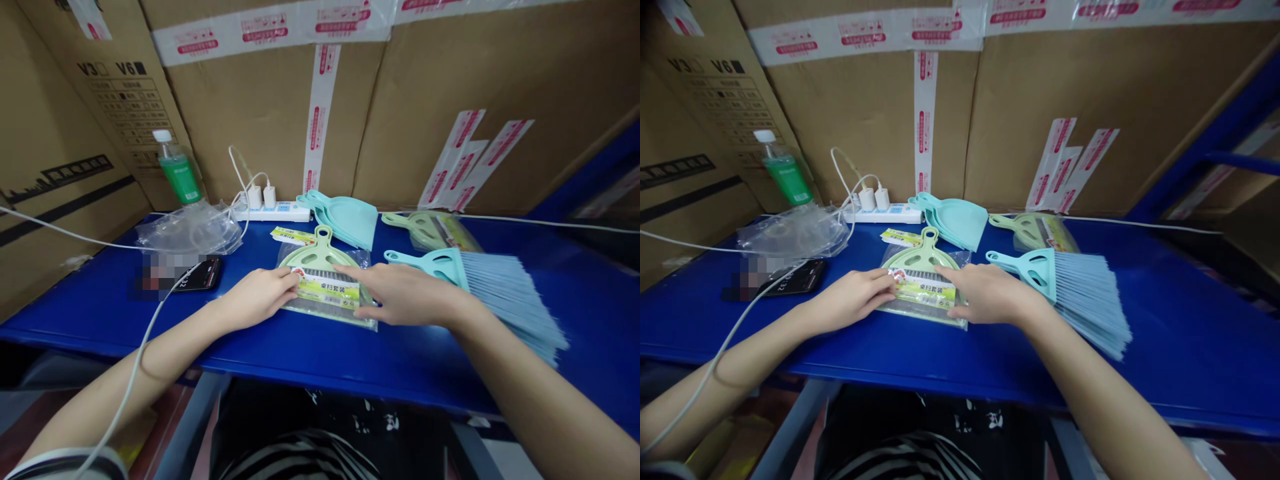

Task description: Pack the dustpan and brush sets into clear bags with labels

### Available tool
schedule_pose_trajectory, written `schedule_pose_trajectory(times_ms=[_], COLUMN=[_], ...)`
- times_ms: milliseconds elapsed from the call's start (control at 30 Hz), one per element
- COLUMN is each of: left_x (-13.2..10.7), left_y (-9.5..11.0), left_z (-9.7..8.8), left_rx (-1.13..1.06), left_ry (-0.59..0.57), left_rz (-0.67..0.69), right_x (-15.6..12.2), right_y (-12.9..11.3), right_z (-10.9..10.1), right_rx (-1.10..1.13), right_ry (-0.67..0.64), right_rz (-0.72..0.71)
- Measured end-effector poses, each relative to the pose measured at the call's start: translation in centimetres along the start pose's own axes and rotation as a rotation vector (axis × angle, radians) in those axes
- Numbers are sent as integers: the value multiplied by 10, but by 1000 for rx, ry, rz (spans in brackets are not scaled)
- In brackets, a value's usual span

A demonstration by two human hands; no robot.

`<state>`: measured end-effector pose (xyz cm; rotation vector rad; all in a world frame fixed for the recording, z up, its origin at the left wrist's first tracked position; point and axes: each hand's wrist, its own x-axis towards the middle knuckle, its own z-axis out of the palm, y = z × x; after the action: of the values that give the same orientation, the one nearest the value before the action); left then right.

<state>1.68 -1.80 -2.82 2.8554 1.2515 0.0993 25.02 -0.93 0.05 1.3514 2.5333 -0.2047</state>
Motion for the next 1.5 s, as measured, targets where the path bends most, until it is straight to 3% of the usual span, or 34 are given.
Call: schedule_pose_trajectory(times_ms=[300, 600, 767, 967, 1333, 1500], left_x=[-1, -3, -2, 1, 0, 1], left_y=[-4, -9, -9, -3, -4, -3], left_z=[5, 8, 11, 10, 10, 11], left_rx=[-44, 171, 184, 218, 125, 136], left_ry=[94, 187, 228, 185, 150, 142], left_rz=[-12, -72, 72, 232, 201, 184], right_x=[3, 2, 2, 4, 4, 3], right_y=[5, 4, -3, -7, -5, -8], right_z=[2, 4, 1, 1, 1, 0], right_rx=[73, 57, 60, 68, 61, -55], right_ry=[6, 47, 3, 3, 15, 85], right_rz=[-26, -33, 30, 49, 39, 36])
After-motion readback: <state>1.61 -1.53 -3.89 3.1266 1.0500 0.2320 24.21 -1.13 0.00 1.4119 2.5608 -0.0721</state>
